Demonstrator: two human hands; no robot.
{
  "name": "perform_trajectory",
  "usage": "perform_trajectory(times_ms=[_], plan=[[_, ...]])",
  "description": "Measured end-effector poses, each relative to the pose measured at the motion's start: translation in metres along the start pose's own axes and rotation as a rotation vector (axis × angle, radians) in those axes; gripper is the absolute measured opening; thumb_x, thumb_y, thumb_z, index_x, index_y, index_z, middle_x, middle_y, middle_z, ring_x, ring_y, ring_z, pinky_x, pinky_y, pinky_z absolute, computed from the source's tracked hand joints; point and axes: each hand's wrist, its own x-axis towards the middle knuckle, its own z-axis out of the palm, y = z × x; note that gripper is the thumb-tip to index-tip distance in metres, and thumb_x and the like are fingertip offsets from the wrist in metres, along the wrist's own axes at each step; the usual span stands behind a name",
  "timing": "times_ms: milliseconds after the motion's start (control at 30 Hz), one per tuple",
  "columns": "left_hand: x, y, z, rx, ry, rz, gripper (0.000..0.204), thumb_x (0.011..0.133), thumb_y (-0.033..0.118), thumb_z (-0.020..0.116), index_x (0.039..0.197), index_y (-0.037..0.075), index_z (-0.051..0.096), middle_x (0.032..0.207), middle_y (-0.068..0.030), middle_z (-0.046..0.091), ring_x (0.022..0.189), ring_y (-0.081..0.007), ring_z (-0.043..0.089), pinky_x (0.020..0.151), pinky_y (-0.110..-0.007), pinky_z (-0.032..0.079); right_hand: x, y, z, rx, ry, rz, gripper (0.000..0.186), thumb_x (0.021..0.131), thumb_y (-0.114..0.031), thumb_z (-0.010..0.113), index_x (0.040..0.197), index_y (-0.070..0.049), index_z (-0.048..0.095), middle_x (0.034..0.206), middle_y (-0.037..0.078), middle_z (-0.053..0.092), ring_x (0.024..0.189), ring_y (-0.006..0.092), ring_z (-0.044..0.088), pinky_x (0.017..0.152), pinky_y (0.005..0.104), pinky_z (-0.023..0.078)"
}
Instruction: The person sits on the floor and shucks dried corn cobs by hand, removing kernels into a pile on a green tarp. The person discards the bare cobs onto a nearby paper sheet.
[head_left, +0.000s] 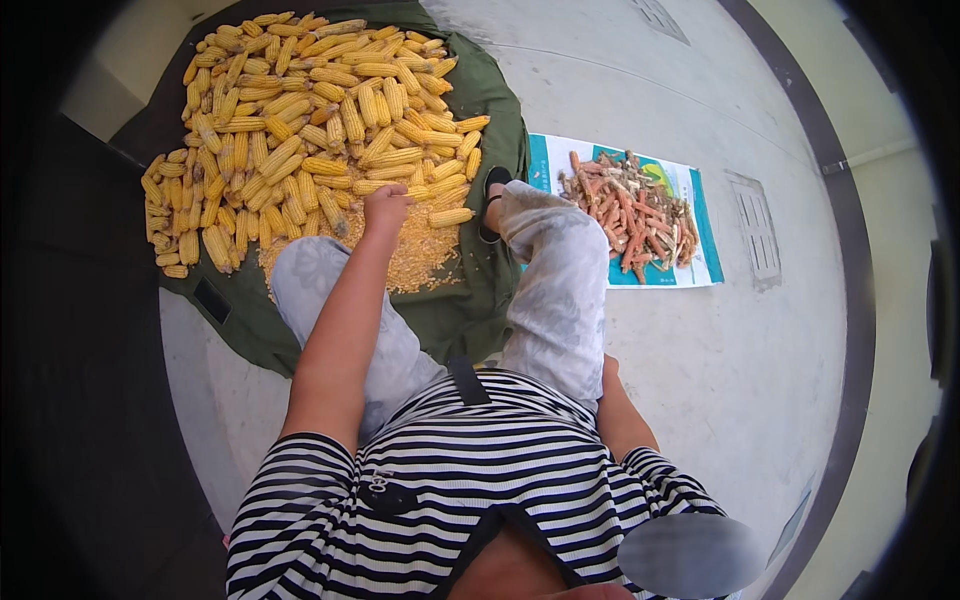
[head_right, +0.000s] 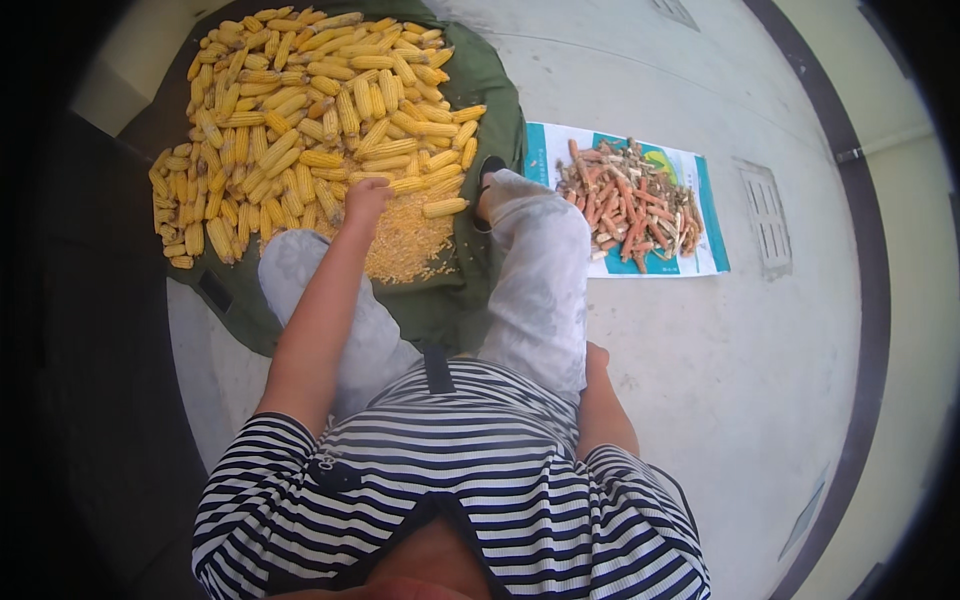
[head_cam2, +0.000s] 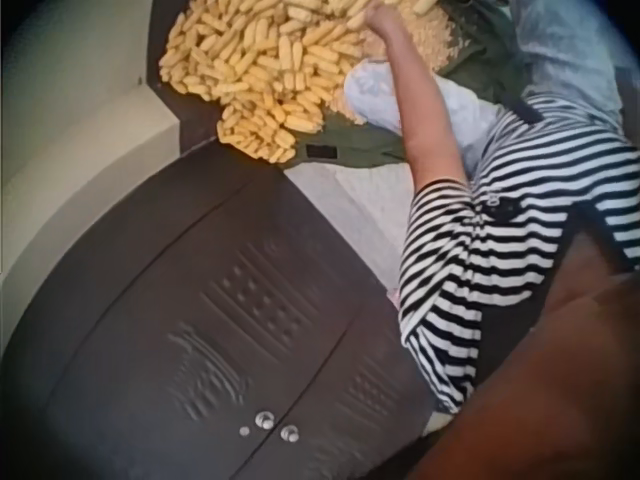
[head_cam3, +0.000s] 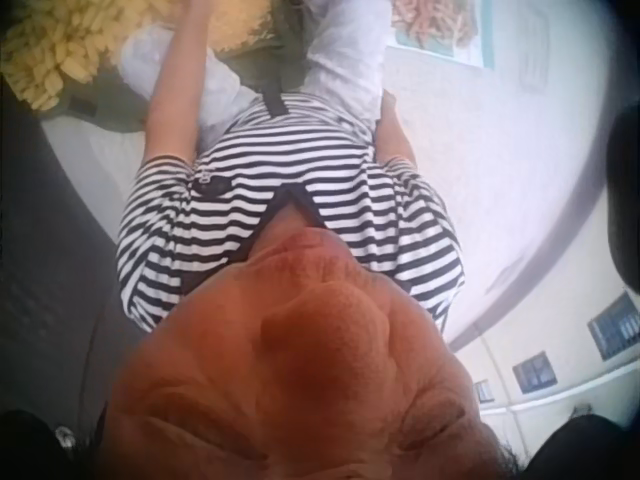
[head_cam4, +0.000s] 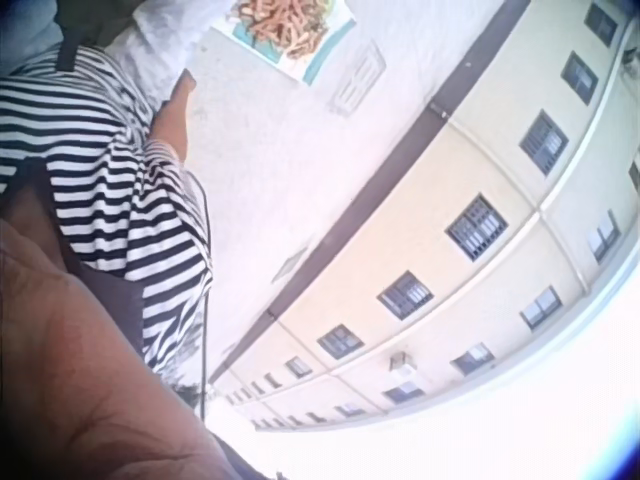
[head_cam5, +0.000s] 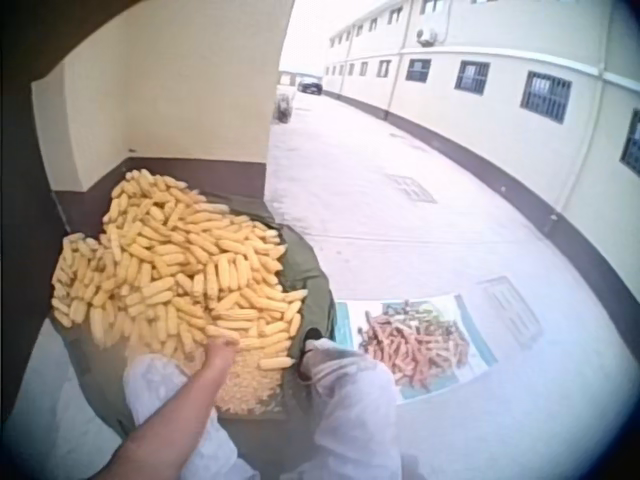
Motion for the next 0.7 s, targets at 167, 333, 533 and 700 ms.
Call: perform_trajectory(times_ms=[167, 333, 533, 700], plan=[[-0.021, -0.019, 0.013, -0.051, 0.104, 0.117, 0.038, 0.083, 0.008, 0.062, 0.12, -0.002, 0.061, 0.105, -0.008, 0.065, 0.095, -0.0166, 0.059, 0.082, -0.027, 0.046, 0.062, -0.05, -0.044, 0.37, 0.253, 0.091, 0.051, 0.079, -0.037, 0.064, 0.111, 0.003, 0.066, 0.106, 0.027, 0.066, 0.102, 0.0382, 0.064, 0.088, 0.0407, 0.051], [-0.034, -0.032, 0.007, -0.142, 0.077, 0.148, 0.029, 0.083, 0.007, 0.061, 0.111, -0.003, 0.063, 0.102, -0.0073, 0.064, 0.091, -0.0165, 0.062, 0.077, -0.027, 0.049, 0.042, -0.099, -0.062, 0.483, 0.271, 0.023, 0.055, 0.075, -0.03, 0.069, 0.117, 0.005, 0.062, 0.107, 0.029, 0.065, 0.105, 0.0381, 0.064, 0.091, 0.0398, 0.051], [-0.066, -0.028, 0.008, -0.082, 0.016, 0.03, 0.026, 0.087, 0.006, 0.059, 0.112, -0.001, 0.063, 0.099, -0.0078, 0.064, 0.072, -0.0143, 0.062, 0.06, -0.025, 0.053, -0.017, -0.105, -0.074, 0.628, 0.03, 0.237, 0.049, 0.072, -0.007, 0.057, 0.118, 0.008, 0.06, 0.104, 0.029, 0.066, 0.104, 0.0353, 0.065, 0.087, 0.0372, 0.052], [-0.067, -0.049, 0.0, -0.163, 0.115, 0.059, 0.029, 0.088, 0.009, 0.058, 0.115, 0.0, 0.062, 0.101, -0.0083, 0.064, 0.076, -0.0152, 0.064, 0.066, -0.025, 0.051, 0.005, -0.053, -0.003, 0.405, -0.056, 0.003, 0.049, 0.072, -0.01, 0.06, 0.119, 0.0, 0.063, 0.112, 0.024, 0.066, 0.107, 0.0348, 0.063, 0.091, 0.038, 0.051]])
